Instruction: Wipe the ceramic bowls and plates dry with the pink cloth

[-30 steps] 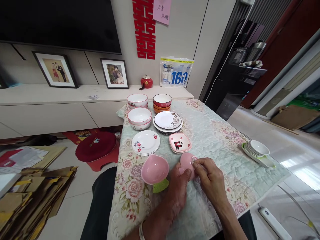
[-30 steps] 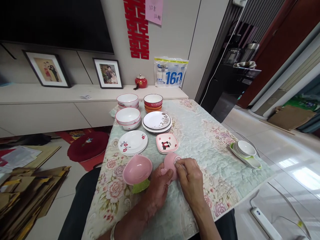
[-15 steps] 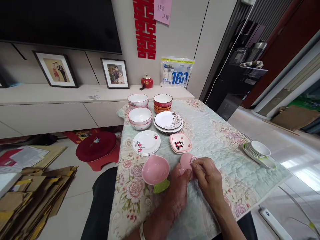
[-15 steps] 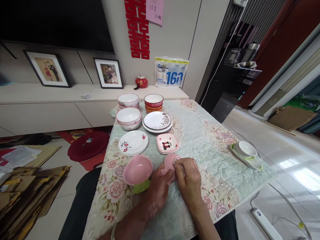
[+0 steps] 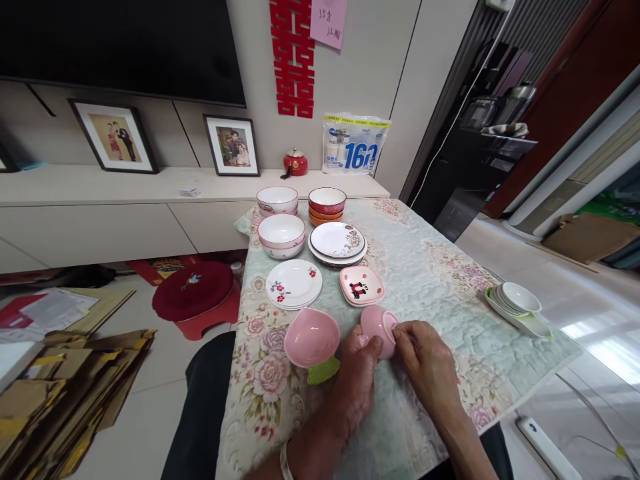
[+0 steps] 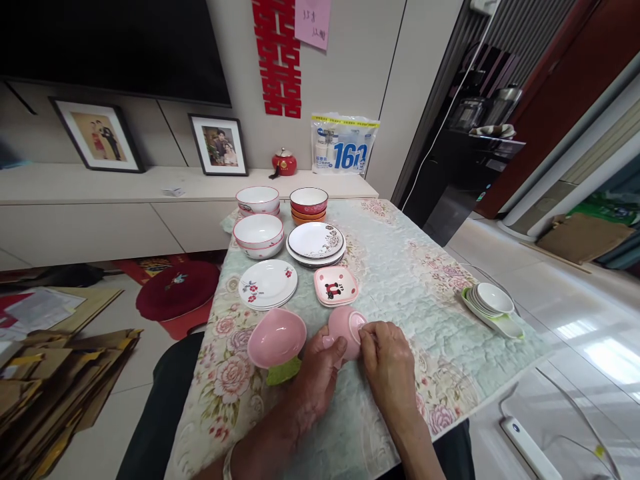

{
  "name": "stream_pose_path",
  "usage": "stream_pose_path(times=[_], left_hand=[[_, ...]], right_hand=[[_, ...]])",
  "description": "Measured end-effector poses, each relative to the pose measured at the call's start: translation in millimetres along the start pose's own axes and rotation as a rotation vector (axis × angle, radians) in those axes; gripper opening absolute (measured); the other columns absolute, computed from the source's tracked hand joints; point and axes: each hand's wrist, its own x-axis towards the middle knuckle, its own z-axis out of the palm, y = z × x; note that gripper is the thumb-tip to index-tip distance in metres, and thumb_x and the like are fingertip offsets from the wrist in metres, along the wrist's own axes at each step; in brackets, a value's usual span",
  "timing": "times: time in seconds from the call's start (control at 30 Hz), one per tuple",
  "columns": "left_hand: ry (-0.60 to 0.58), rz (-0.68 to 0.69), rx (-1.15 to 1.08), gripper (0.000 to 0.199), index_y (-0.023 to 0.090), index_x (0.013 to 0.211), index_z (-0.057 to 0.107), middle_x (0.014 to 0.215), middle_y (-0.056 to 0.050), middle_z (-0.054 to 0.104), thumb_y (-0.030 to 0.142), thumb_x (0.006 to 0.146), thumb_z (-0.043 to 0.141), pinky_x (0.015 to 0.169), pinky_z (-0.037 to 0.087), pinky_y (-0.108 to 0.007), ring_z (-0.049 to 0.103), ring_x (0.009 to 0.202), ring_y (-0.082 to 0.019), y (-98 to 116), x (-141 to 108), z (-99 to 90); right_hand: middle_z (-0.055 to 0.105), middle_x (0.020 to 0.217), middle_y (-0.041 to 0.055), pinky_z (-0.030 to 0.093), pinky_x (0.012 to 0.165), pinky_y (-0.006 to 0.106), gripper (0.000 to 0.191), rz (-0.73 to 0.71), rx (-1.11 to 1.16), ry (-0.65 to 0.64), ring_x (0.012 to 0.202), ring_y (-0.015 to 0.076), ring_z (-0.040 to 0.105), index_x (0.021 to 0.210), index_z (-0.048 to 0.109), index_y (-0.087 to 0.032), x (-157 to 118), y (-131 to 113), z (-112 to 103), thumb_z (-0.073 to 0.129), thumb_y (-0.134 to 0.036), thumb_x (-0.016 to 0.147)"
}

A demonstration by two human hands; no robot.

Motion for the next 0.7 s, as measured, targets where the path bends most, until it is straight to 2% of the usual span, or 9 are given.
stream_pose_path(times=[0.1,0.17,0.27,0.33,0.43,0.53,0.63,0.7], left_hand=[[-0.053,0.054,0.014,0.022,0.016,0.084,0.063,0.076,-0.001,0.063,0.026,0.068,0.075,0.072,0.041,-0.029,0.054,0.074,-0.017,-2.8,-0.5,-1.0],[-0.116,0.078,0.015,0.027,0.015,0.094,0.066,0.086,-0.005,0.067,0.026,0.071,0.074,0.076,0.044,-0.031,0.059,0.081,-0.02,-2.2,-1.6,-0.5],[-0.19,0.088,-0.006,0.03,0.016,0.102,0.066,0.096,-0.007,0.069,0.027,0.075,0.073,0.079,0.045,-0.032,0.061,0.088,-0.021,2.2,-3.1,1.7],[-0.225,0.088,-0.006,0.027,0.017,0.1,0.065,0.097,-0.006,0.069,0.024,0.075,0.072,0.079,0.045,-0.032,0.061,0.089,-0.021,5.5,-3.4,3.3],[-0.243,0.086,0.018,0.026,0.018,0.093,0.062,0.091,-0.003,0.067,0.014,0.07,0.071,0.077,0.044,-0.03,0.059,0.086,-0.019,8.2,-3.2,5.0],[-0.218,0.031,0.011,0.033,0.018,0.085,0.058,0.078,0.001,0.061,0.001,0.058,0.063,0.067,0.038,-0.026,0.053,0.076,-0.015,8.7,-3.7,5.8],[-0.247,-0.016,-0.016,0.035,0.018,0.077,0.054,0.071,0.004,0.053,-0.001,0.048,0.053,0.06,0.032,-0.024,0.047,0.07,-0.012,11.2,-5.6,7.8],[-0.303,-0.03,-0.049,0.035,0.019,0.075,0.055,0.073,0.002,0.054,0.0,0.046,0.051,0.061,0.032,-0.024,0.048,0.071,-0.013,14.7,-7.3,9.7]], right_hand=[[0.066,0.076,0.0003,0.045,0.063,0.03,0.023,0.109,0.144,-0.047,0.066,0.0171,0.059,0.084,0.064,-0.022,0.8,-8.6,-2.1,0.053,-0.039,0.095],[0.066,0.077,0.0006,0.045,0.063,0.03,0.021,0.092,0.184,0.036,0.067,0.0172,0.06,0.086,0.065,-0.022,6.0,-12.8,3.5,0.055,-0.038,0.095],[0.066,0.083,0.0034,0.047,0.072,0.032,0.014,-0.076,0.13,0.191,0.078,0.0194,0.061,0.089,0.064,-0.02,14.7,-16.8,15.0,0.057,-0.031,0.094],[0.063,0.084,0.0047,0.047,0.076,0.035,0.01,-0.2,0.051,0.223,0.083,0.0205,0.058,0.089,0.063,-0.02,18.5,-19.4,18.5,0.057,-0.025,0.094],[0.059,0.085,0.0063,0.045,0.076,0.037,0.008,-0.33,-0.094,0.195,0.083,0.0214,0.053,0.089,0.063,-0.019,20.7,-23.8,14.7,0.056,-0.02,0.095],[0.06,0.087,0.0075,0.042,0.075,0.038,0.009,-0.406,-0.201,0.163,0.084,0.0222,0.05,0.09,0.063,-0.019,20.2,-27.0,8.3,0.056,-0.016,0.094],[0.063,0.09,0.0075,0.041,0.075,0.038,0.01,-0.457,-0.217,0.149,0.086,0.0229,0.05,0.092,0.064,-0.02,17.2,-27.5,7.2,0.056,-0.016,0.095],[0.064,0.091,0.007,0.042,0.076,0.038,0.008,-0.484,-0.185,0.137,0.087,0.0227,0.052,0.095,0.064,-0.021,14.2,-26.7,8.4,0.057,-0.018,0.095]])
